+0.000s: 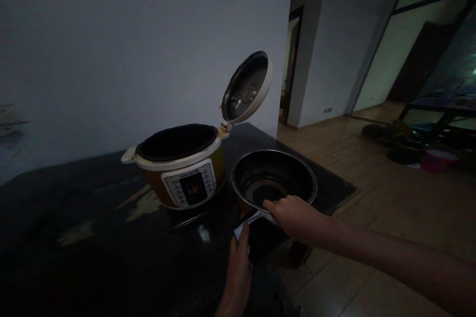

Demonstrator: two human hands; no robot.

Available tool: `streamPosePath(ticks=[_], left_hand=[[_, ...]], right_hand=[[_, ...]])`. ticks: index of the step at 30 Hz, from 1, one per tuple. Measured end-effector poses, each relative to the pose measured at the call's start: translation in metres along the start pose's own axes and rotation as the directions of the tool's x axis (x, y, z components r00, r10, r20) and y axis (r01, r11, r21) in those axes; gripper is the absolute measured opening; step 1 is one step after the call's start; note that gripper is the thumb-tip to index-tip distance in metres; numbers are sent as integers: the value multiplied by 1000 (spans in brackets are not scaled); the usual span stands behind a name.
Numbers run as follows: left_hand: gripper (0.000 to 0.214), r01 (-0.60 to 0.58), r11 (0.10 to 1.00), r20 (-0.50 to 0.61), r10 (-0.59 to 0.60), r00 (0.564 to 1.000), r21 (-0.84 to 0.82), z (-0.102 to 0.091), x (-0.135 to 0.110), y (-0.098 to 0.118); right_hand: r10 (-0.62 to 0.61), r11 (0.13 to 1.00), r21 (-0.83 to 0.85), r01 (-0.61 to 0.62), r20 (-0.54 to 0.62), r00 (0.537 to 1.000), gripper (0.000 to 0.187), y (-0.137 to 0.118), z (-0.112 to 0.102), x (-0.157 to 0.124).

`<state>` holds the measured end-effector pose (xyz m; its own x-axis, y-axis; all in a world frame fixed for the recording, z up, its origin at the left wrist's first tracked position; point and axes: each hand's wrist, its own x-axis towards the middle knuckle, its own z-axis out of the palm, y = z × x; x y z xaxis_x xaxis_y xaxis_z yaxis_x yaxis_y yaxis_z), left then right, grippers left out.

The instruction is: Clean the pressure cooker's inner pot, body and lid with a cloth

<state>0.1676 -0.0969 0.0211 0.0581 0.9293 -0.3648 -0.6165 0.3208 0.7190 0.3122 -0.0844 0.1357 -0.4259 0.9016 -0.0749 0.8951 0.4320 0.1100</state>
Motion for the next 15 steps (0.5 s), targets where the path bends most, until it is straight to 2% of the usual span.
streamPosePath(ticks=[3, 9, 12, 15], left_hand=[[38, -17, 1000, -5, 17, 1000, -24, 0, 0, -3], [46, 27, 996, 7, -26, 1000, -82, -1, 3, -8], [50, -35, 999, 4, 35, 999, -18, -3, 4, -10], [51, -38, 997, -1, 38, 999, 64, -5, 2, -9]], right_hand=[[6, 1000, 4, -6, 2, 1000, 28, 3, 1, 1], [27, 1000, 14, -27, 44, 999, 25, 7, -2, 1], [31, 999, 29, -33, 68, 997, 26, 9, -3, 1], [37, 998, 49, -42, 91, 995, 21, 12, -3, 2]])
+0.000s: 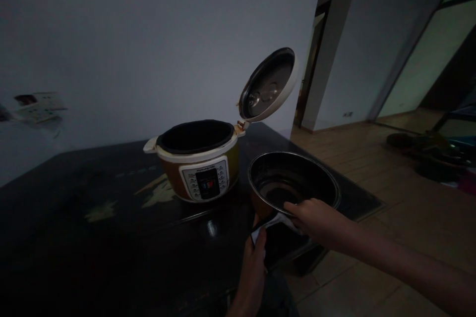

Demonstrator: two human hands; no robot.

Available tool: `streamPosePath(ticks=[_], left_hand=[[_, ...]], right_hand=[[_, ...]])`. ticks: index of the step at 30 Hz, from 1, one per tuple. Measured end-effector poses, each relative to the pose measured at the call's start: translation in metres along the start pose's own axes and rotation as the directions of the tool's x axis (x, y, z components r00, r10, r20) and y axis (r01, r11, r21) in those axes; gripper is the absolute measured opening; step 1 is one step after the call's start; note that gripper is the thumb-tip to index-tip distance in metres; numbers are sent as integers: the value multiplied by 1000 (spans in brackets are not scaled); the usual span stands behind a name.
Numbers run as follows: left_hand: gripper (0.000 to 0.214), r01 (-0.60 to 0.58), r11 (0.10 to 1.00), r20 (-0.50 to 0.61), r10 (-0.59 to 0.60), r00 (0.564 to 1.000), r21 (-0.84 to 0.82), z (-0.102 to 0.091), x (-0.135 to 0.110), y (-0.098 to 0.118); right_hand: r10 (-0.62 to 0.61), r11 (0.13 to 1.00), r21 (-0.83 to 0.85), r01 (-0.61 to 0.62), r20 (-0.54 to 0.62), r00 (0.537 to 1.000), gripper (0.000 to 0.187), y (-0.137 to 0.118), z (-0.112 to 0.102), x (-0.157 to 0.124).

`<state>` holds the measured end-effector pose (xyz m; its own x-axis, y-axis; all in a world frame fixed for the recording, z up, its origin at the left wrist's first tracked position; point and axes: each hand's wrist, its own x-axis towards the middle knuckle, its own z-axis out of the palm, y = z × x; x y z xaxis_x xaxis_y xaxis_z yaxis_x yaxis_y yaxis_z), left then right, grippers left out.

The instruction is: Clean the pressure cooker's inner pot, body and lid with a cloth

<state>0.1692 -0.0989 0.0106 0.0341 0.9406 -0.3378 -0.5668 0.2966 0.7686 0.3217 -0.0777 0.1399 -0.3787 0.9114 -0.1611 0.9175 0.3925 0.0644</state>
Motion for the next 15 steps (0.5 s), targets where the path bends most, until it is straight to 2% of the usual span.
streamPosePath(ticks=[3, 8, 10, 13, 15], left_hand=[[47, 22, 999, -4, -22, 1000, 23, -4, -3, 5], [43, -44, 999, -41, 44, 998, 7, -17, -10, 21], [41, -63, 998, -88, 62, 994, -3, -25, -13, 30], [42, -70, 997, -206, 66, 976, -12, -41, -15, 42], [43, -73, 997, -274, 65, 960, -18, -54, -13, 48]], right_hand=[[6, 1000, 27, -6, 9, 1000, 12, 3, 1, 2], [4, 992, 124, -6, 18, 1000, 14, 7, 5, 2], [-4, 981, 196, 3, 5, 1000, 15, 8, 7, 2], [-6, 936, 352, 27, -60, 998, 30, 9, 10, 1], [1, 875, 483, 43, -90, 996, 40, 10, 10, 1]])
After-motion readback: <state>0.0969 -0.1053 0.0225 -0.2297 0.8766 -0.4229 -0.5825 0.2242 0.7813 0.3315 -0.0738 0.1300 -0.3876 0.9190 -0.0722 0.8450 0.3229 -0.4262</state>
